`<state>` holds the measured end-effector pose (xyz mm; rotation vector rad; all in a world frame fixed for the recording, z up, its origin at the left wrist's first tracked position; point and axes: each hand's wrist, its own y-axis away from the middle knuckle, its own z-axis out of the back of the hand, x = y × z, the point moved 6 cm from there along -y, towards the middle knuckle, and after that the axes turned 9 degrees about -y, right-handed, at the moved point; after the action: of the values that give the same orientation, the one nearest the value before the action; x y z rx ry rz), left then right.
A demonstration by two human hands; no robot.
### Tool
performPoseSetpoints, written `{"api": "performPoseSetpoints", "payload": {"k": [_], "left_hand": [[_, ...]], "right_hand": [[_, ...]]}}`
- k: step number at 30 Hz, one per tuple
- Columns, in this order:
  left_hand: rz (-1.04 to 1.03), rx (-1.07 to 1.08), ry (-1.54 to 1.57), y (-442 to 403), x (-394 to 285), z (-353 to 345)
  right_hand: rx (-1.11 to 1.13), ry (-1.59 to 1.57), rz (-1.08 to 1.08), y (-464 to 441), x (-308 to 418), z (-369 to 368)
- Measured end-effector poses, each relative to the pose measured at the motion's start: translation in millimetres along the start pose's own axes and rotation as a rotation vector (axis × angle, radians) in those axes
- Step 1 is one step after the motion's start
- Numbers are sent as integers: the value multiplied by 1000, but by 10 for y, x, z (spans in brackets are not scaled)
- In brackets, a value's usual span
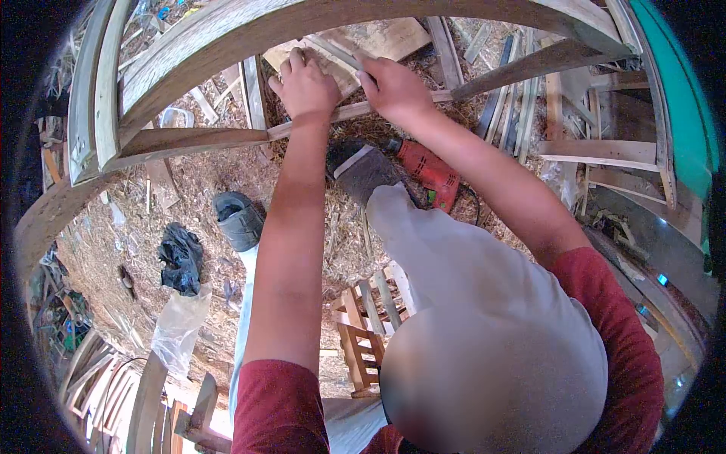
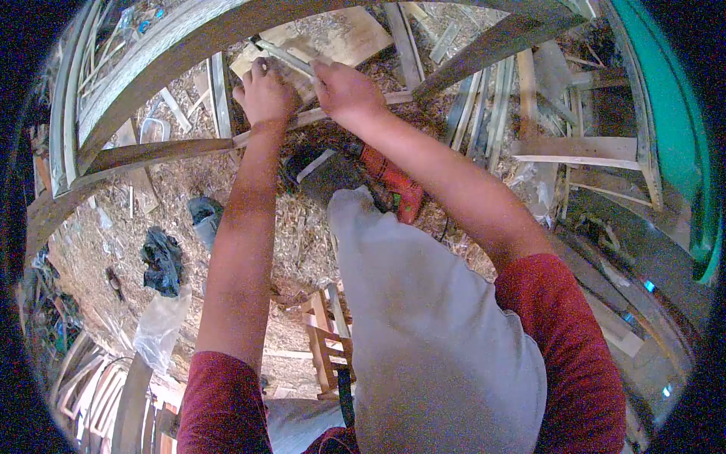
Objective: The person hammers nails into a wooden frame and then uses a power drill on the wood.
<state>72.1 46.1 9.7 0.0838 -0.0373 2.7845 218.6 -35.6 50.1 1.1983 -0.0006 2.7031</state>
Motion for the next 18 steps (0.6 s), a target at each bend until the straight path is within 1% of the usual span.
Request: {"api": "performPoseSetpoints", "payload": {"k": [4,5,7,8,10,14,16,18], "left_hand": [[-3,-49,11,12,-17,33],[-1,-61,21,16,-16,41],[-6,16,-2,6,-3,26],[-9,54,-13,-3,0,21],[-15,48,-2,-8,2,21],[-3,-17,16,8,-3,38],[0,-10,8,7,-8,53],[0,6,9,5,-21,70]], "right_hand": [[13,-5,2,-25,2,10],[-23,-25,25,-16,25,28],[-96,-65,74,-5,57,56],[-56,-37,52,-22,40,36],[24,17,5,-48,4,14],[27,8,-50,-34,65,66],[70,32,-62,-27,77,74],[31,26,-36,-43,44,66]]}}
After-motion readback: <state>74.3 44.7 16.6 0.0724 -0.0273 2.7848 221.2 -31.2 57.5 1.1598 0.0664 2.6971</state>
